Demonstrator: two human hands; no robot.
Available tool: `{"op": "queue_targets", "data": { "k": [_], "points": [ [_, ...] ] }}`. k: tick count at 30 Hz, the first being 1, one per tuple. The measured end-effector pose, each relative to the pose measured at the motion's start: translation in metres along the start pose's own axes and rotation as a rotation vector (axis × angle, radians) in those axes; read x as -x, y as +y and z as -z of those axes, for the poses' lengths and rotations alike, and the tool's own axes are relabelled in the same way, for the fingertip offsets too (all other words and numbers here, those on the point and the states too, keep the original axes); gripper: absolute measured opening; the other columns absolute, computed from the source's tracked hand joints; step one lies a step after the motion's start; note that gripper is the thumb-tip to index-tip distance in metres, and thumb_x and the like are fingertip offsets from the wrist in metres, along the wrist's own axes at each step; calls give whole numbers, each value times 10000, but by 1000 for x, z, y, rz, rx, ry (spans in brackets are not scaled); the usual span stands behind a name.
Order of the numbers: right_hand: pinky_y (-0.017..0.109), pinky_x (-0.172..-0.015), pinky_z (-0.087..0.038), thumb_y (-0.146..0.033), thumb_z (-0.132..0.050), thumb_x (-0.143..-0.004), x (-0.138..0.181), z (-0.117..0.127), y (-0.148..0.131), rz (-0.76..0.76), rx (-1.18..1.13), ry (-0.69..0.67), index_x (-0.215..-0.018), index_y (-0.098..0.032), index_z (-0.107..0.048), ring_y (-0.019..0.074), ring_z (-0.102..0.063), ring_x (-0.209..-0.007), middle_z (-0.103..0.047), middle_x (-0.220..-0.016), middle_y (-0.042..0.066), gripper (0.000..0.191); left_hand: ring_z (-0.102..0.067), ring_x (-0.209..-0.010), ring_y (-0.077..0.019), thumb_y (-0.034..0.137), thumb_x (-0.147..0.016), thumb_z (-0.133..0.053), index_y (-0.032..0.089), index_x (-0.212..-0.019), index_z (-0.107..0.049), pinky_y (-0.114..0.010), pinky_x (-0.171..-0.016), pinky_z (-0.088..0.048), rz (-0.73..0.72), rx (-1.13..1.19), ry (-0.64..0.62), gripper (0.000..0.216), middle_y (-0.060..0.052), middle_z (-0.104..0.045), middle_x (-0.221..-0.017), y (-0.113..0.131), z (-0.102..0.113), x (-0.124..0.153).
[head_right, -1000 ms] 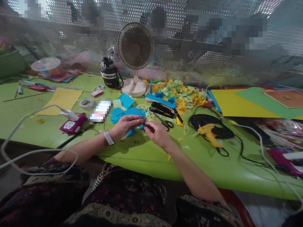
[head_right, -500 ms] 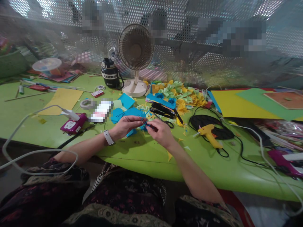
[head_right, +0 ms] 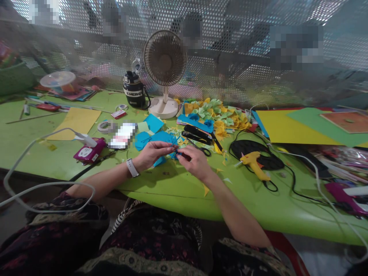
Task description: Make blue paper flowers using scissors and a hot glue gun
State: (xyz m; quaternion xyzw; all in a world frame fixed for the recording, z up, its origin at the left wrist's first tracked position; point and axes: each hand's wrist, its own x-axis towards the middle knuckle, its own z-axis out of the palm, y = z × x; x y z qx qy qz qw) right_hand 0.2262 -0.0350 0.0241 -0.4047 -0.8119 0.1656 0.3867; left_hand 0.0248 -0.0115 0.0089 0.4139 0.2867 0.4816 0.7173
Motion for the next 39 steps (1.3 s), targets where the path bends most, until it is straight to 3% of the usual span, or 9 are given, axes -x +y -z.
{"op": "queue_targets", "data": {
  "k": [20, 27, 33, 39],
  "points": [
    [308, -602, -509, -319, -600, -889, -1, 1, 0, -50, -72, -99, -912, -186, -713, 155, -592, -638, -673, -809, 50, 176, -733, -869, -169, 348, -598, -921, 152, -754, -770, -358, -960, -517, -31, -16, 19, 293, -66, -789, -861, -4, -1, 1],
    [386, -783, -552, -415, -655, -874, 1, -7, 0, -120, -49, -45, -1052, -190, -677, 240, -690, -866, -736, -990, 95, 288, -730, -835, -158, 377, -593, -921, 154, -699, -732, -350, -932, -529, -72, -5, 75, 311, -49, -780, -821, -2, 0, 0],
    [343, -678, -538, -477, -478, -989, 1, -9, -1, -162, -80, -32, -1012, -216, -663, 203, -676, -715, -711, -821, 57, 321, -731, -863, -179, 373, -578, -925, 164, -686, -725, -368, -935, -529, -132, -26, 116, 309, -35, -770, -799, -2, -1, -1],
    [325, -636, -501, -511, -447, -999, -1, -4, 1, -159, -87, -66, -962, -222, -654, 185, -622, -631, -651, -694, 24, 357, -718, -798, -165, 397, -585, -919, 177, -725, -767, -356, -890, -543, -168, -97, 100, 301, -26, -772, -784, -2, 0, -1]
  ]
}}
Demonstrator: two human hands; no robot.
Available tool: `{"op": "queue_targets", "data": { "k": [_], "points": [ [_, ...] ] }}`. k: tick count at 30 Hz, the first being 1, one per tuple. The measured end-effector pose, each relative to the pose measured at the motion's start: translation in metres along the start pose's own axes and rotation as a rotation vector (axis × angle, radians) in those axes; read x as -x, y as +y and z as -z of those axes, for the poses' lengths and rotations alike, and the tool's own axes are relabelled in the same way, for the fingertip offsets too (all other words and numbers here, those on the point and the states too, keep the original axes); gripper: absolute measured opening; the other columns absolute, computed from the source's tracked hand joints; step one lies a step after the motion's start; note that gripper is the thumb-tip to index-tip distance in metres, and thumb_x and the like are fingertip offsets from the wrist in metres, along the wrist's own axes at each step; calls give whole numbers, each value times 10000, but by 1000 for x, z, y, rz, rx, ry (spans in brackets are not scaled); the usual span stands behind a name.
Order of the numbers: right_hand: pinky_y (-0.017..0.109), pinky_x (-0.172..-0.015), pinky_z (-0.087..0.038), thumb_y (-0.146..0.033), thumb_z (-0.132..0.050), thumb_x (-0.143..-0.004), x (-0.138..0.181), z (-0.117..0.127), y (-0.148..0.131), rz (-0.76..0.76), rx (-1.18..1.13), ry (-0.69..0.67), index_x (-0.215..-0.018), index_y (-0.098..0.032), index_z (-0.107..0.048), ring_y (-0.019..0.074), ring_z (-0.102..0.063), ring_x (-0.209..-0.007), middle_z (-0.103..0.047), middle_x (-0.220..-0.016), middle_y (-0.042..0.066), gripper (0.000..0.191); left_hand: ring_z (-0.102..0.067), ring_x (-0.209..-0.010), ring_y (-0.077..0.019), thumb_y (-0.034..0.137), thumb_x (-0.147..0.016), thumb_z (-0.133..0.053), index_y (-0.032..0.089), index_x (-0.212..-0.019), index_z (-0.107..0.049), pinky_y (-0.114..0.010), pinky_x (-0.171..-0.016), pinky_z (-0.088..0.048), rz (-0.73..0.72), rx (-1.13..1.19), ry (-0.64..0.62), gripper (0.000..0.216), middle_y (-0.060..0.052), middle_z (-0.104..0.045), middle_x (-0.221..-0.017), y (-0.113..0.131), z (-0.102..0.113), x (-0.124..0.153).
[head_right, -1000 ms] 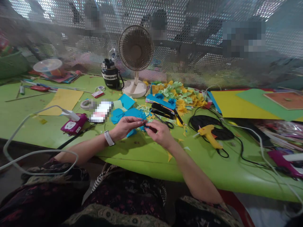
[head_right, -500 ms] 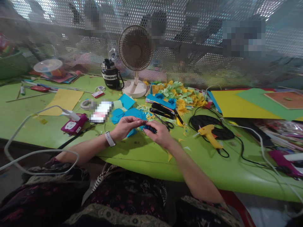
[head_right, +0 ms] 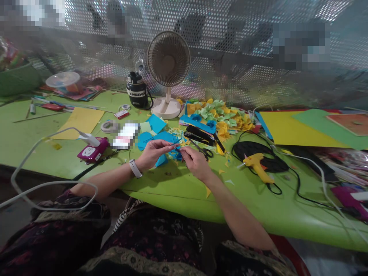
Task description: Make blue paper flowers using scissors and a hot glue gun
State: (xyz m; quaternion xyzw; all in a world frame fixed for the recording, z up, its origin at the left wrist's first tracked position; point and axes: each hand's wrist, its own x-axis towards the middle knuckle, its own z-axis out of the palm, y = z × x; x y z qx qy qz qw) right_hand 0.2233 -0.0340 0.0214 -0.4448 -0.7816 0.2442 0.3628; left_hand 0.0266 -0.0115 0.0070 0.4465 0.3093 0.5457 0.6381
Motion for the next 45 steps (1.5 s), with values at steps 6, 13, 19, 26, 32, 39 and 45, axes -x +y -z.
{"op": "queue_targets", "data": {
  "k": [6, 13, 19, 26, 32, 39, 45],
  "points": [
    [308, -617, -491, -480, -450, -1001, 0, 0, 1, 4, -15, -101, -878, -212, -644, 169, -610, -617, -650, -692, 19, 352, -724, -804, -169, 426, -587, -913, 183, -774, -791, -363, -893, -546, 19, -31, -36, 330, -51, -791, -846, 3, -1, 1],
    [386, -813, -551, -447, -560, -950, 2, -8, -4, 104, 17, 15, -1063, -219, -665, 242, -697, -910, -741, -1014, 89, 275, -711, -725, -156, 410, -541, -934, 169, -642, -725, -347, -833, -561, 2, -37, 13, 335, -14, -748, -693, 4, 0, 2],
    [323, -636, -503, -514, -427, -1005, 1, -3, -7, 27, 20, 27, -922, -227, -641, 182, -615, -621, -656, -699, 28, 367, -725, -863, -189, 398, -589, -916, 184, -808, -783, -394, -929, -540, -19, -61, -74, 334, -54, -790, -898, 6, -1, 3],
    [288, -552, -452, -556, -412, -997, -1, 3, -5, 1, -35, -117, -801, -224, -593, 151, -534, -536, -562, -584, -9, 426, -722, -843, -179, 452, -623, -888, 196, -786, -788, -371, -891, -551, -40, -97, -69, 319, -51, -791, -885, 2, 1, 2],
    [326, -663, -528, -503, -534, -952, 2, -3, -4, 31, -51, -78, -993, -211, -665, 192, -655, -704, -706, -805, 44, 323, -708, -764, -170, 451, -595, -904, 178, -689, -745, -363, -826, -564, -53, -101, -41, 330, -39, -768, -779, 3, 0, 2],
    [348, -691, -547, -448, -513, -976, 4, -10, -1, 58, -44, 46, -1032, -223, -666, 204, -677, -781, -716, -882, 59, 278, -718, -803, -181, 432, -583, -913, 178, -687, -744, -368, -852, -566, -97, -116, -39, 322, -40, -769, -796, 9, -2, 4],
    [307, -612, -515, -479, -505, -978, 1, -6, 2, 58, -116, -16, -1004, -220, -663, 164, -630, -662, -673, -795, 27, 305, -719, -813, -187, 473, -631, -878, 196, -746, -786, -365, -843, -569, -113, -148, -75, 314, -57, -784, -847, 10, -1, 4]
  ]
}}
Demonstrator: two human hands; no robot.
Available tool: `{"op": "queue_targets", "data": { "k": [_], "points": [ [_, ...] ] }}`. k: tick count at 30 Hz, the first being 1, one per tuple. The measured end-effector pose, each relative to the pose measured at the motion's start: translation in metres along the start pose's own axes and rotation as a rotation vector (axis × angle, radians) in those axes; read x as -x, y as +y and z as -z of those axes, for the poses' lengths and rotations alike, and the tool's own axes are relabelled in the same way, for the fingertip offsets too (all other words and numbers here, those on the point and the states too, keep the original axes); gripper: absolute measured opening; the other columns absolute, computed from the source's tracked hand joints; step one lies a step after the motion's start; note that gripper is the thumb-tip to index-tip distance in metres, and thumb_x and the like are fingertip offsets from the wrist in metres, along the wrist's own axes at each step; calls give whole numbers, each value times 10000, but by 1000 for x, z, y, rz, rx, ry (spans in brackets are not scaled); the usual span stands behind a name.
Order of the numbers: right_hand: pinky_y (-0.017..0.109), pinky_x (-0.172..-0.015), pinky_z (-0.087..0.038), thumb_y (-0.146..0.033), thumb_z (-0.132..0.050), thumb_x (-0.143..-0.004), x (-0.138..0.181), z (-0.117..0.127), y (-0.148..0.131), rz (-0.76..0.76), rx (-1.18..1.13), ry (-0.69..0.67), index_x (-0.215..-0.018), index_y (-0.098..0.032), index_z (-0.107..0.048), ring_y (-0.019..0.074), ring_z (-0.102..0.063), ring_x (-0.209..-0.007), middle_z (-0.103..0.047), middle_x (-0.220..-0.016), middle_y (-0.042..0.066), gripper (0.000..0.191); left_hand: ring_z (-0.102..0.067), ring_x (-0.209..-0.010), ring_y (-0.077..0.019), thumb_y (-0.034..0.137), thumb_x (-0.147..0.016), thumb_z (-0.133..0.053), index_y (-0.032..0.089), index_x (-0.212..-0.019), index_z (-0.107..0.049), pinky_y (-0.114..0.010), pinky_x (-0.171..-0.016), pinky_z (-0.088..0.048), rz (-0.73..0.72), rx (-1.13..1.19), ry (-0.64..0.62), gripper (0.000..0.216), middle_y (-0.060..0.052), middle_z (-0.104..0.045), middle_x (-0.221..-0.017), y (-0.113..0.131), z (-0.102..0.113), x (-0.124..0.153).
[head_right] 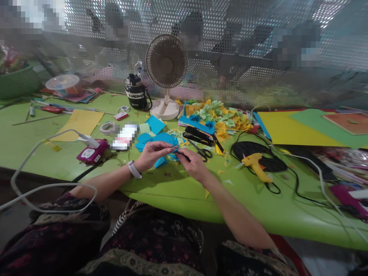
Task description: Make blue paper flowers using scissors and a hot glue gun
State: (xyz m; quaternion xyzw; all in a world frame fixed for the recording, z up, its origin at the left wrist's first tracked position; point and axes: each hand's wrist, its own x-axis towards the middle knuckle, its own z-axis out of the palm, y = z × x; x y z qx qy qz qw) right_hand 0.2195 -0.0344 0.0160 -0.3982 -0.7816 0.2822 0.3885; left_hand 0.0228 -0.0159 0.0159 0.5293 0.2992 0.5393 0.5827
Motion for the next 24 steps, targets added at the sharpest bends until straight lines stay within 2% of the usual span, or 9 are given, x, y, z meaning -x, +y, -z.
{"op": "queue_targets", "data": {
  "k": [3, 7, 9, 14, 21, 24],
  "points": [
    [307, -618, -519, -467, -501, -978, -1, 0, -1, 1, -3, -34, -977, -217, -661, 159, -617, -636, -661, -756, 18, 297, -724, -836, -200, 480, -632, -877, 197, -776, -795, -377, -863, -570, 22, -9, -29, 328, -67, -790, -880, -1, 1, 0],
    [349, -740, -544, -464, -593, -931, 1, -1, -4, 40, 58, 27, -1042, -215, -653, 204, -673, -812, -723, -931, 66, 280, -719, -791, -190, 464, -608, -894, 183, -659, -756, -361, -834, -571, 14, -22, 14, 318, -61, -781, -812, -1, 1, 0],
    [360, -771, -540, -461, -579, -943, 2, -3, -5, 55, 73, 65, -1049, -214, -650, 214, -676, -854, -725, -963, 78, 278, -719, -780, -183, 438, -601, -904, 179, -671, -755, -354, -830, -570, 0, -17, 29, 306, -54, -776, -793, -2, 1, 0],
    [319, -650, -506, -497, -457, -999, 2, -3, -2, 2, 49, 90, -985, -213, -646, 174, -620, -672, -661, -770, 41, 342, -720, -792, -171, 403, -656, -883, 181, -763, -783, -332, -818, -581, -58, -40, 14, 266, -52, -782, -838, -8, 3, 0],
    [296, -576, -449, -533, -428, -998, 1, -2, 2, -34, 3, 6, -914, -223, -642, 154, -542, -580, -573, -658, 5, 386, -731, -800, -176, 419, -704, -851, 187, -805, -792, -327, -811, -596, -97, -59, -13, 260, -59, -789, -865, -13, 3, 0],
    [294, -577, -440, -519, -508, -965, 2, -3, -1, -41, 25, 0, -922, -215, -645, 152, -534, -584, -586, -666, 4, 336, -731, -799, -174, 413, -706, -851, 194, -795, -789, -328, -811, -598, -107, -63, -15, 244, -55, -789, -863, -10, 3, 0]
  ]
}}
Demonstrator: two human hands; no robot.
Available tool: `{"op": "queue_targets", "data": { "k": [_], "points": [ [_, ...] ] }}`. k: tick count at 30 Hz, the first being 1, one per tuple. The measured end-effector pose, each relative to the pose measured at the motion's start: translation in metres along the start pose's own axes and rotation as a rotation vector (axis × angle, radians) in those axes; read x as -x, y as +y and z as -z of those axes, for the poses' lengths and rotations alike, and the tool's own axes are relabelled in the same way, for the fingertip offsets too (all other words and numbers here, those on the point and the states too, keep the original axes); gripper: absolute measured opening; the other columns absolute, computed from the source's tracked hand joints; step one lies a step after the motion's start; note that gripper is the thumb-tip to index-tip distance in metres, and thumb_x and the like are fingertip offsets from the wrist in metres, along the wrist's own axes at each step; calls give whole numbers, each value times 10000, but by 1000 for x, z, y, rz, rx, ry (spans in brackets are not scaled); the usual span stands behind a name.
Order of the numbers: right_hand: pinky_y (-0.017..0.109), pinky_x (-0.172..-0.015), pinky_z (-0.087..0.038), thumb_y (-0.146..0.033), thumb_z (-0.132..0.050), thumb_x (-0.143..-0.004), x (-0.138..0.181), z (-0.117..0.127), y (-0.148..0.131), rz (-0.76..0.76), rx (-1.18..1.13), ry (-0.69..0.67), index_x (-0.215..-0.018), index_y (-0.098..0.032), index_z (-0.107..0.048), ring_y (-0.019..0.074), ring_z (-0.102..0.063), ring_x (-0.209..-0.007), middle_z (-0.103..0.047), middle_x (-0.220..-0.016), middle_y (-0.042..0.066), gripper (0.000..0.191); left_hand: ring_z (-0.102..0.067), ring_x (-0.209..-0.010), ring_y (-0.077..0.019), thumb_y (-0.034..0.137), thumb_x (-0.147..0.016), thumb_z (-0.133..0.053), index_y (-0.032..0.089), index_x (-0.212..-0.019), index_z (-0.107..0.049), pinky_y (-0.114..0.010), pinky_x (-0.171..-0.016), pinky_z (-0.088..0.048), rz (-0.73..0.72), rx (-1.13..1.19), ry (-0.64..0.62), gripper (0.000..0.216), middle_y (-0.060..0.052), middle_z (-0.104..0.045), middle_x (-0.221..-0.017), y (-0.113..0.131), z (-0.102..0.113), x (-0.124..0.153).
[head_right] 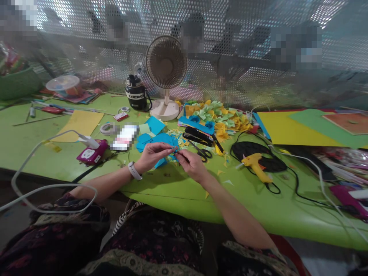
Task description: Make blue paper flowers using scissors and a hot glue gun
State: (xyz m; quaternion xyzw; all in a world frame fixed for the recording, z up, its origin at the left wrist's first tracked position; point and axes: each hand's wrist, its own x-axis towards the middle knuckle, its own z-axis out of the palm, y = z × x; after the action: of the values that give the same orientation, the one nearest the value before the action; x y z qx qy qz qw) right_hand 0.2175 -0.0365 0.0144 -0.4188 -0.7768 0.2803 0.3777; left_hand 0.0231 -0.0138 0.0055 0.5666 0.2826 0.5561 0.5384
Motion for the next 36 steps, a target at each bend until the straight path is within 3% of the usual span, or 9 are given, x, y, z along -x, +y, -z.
{"op": "queue_targets", "data": {
  "k": [4, 10, 18, 24, 29, 36],
  "points": [
    [294, -579, -453, -469, -574, -932, 1, -2, -2, 11, -9, 19, -995, -203, -651, 155, -568, -605, -646, -731, 19, 284, -735, -812, -177, 390, -691, -864, 185, -759, -778, -329, -819, -596, -1, 16, 10, 233, -59, -787, -854, 3, 0, 0],
    [305, -598, -493, -420, -526, -957, 0, -1, 1, 6, -19, -4, -969, -209, -659, 173, -632, -637, -677, -727, 31, 250, -736, -794, -171, 377, -648, -890, 169, -702, -750, -329, -822, -595, 31, 95, 53, 256, -48, -780, -817, 7, -2, -1],
    [315, -560, -505, -463, -607, -899, 1, 0, 0, -26, 12, 22, -904, -210, -685, 175, -631, -599, -702, -754, 42, 265, -748, -790, -175, 389, -592, -918, 166, -682, -733, -325, -800, -610, 108, 177, 119, 304, -32, -772, -777, 15, -4, -2],
    [308, -540, -487, -486, -651, -870, 1, -2, 2, -54, -35, 25, -840, -213, -668, 159, -603, -545, -676, -688, 21, 275, -749, -785, -172, 390, -572, -926, 170, -681, -738, -328, -822, -606, 119, 187, 138, 309, -29, -771, -764, 16, -4, -2],
    [302, -530, -457, -597, -702, -802, 0, -1, -1, -83, -43, 60, -743, -219, -616, 151, -554, -537, -609, -633, 2, 392, -751, -788, -173, 389, -572, -927, 171, -686, -739, -329, -829, -603, 126, 212, 148, 310, -30, -773, -762, 15, -4, -3],
    [295, -544, -389, -680, -693, -769, -1, 1, -2, -60, 62, 58, -662, -222, -554, 137, -448, -560, -510, -611, -20, 491, -754, -806, -182, 380, -584, -924, 165, -699, -736, -352, -866, -593, 132, 229, 152, 308, -31, -776, -768, 13, -3, -3]
  ]
}}
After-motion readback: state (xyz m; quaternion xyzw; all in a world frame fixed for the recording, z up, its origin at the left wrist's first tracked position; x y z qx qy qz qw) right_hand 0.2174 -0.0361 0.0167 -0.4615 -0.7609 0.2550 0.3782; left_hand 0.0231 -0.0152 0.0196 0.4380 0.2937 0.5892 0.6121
